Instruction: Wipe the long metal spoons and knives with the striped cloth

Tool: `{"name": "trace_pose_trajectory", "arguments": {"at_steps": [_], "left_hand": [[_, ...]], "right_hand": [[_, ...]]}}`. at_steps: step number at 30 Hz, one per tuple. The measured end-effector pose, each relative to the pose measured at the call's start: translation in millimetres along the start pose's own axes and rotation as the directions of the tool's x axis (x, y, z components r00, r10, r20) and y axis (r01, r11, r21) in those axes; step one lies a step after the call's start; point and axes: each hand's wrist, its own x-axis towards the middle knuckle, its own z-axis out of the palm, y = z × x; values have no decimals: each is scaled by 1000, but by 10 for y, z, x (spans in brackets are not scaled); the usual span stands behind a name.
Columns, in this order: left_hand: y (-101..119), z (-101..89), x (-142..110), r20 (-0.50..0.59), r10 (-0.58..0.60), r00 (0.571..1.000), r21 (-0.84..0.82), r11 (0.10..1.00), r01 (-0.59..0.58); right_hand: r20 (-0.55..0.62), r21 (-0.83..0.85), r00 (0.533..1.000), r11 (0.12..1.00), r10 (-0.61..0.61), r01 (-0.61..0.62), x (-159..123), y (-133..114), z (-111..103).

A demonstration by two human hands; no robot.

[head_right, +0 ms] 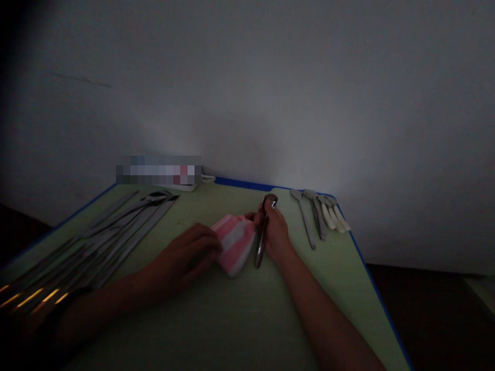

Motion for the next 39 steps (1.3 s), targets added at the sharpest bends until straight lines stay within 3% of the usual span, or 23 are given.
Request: {"name": "trace_pose_trajectory", "arguments": {"at_steps": [3, 6, 7, 9, 12, 15, 18, 24, 30, 39], "left_hand": [[-33, 48, 8, 48, 38, 998, 64, 997, -41], [-65, 97, -5, 103, 48, 994, 85, 995, -57], [-73, 110, -12, 109, 45, 993, 87, 995, -55], [-84, 128, -21, 119, 35, 992, 92, 995, -46], [-86, 134, -25, 112, 30, 993, 102, 994, -41], [-81, 124, -21, 122, 38, 992, 103, 993, -50], [-77, 115, -17, 126, 40, 991, 97, 994, -52], [-82, 126, -18, 102, 41, 994, 91, 995, -51], [-85, 128, -18, 105, 49, 993, 91, 994, -59], [-84, 116, -11, 98, 55, 994, 84, 994, -63]], "right_hand": [[-55, -87, 997, 995, -45, 40, 17, -33, -20], [-67, -414, 992, 907, -110, 73, 47, -82, -92], [-46, -568, 988, 818, -145, 94, 55, -106, -121], [62, -823, 973, 540, -222, 175, 69, -164, -174], [247, -949, 943, 140, -225, 282, 94, -252, -244], [235, -972, 952, -53, -196, 229, 126, -308, -306], [181, -978, 963, -135, -202, 156, 142, -366, -351], [169, -941, 979, -314, -112, 126, 61, -564, -347], [77, -907, 997, -417, -30, 58, -19, -571, -301], [39, -859, 980, -507, -197, -68, 113, -514, -535]]}}
